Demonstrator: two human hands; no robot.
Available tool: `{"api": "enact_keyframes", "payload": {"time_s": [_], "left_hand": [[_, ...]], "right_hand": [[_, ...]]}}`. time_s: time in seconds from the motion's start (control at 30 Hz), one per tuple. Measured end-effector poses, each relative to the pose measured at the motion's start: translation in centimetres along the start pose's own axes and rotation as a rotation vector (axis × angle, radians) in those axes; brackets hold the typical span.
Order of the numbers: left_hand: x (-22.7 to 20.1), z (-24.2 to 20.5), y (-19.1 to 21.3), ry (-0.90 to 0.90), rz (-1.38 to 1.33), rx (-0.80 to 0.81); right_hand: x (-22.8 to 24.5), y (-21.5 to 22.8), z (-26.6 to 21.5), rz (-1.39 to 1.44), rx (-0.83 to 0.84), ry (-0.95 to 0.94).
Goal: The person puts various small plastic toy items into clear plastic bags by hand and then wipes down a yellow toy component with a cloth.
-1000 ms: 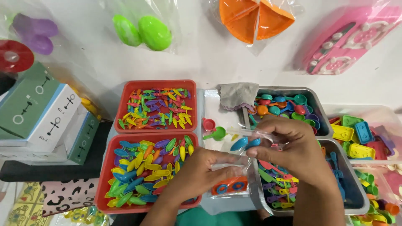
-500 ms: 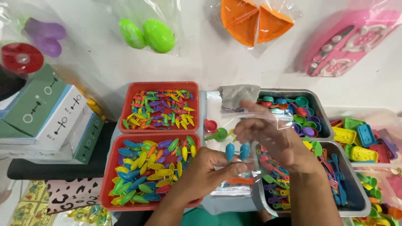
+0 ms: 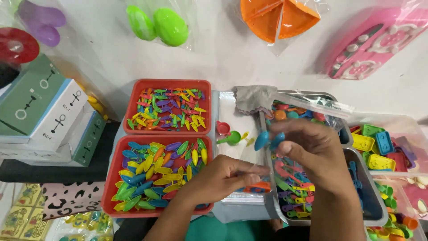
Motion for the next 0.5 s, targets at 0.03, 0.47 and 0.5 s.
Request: {"api": "enact_keyframes", "payload": {"time_s": [0.03,0.47,0.5], "left_hand": [[0.2,0.0,-0.1,0.002,0.000,0.002],[-0.2,0.0,-0.7,0.020,-0.188,0.046],[-0.7,-0.1,-1.1,-0.005,-0.206,0.101]], "right_hand": [[-0.2,0.0,0.2,0.001,-0.002,-0.001],[-2.8,-1.0,1.4,0.049,0.014,-0.025],[-2.7,-0.3,1.6,0.065,-0.065,-0.013]]}}
Point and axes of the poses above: each hand's wrist, its own z-axis towards the middle knuckle, its own y-axis out of the back of the hand, x = y × z, the point moved 10 cm from there along z, towards the middle knuckle, and after that the axes turned 4 degrees about -x, right-handed, at the moved point
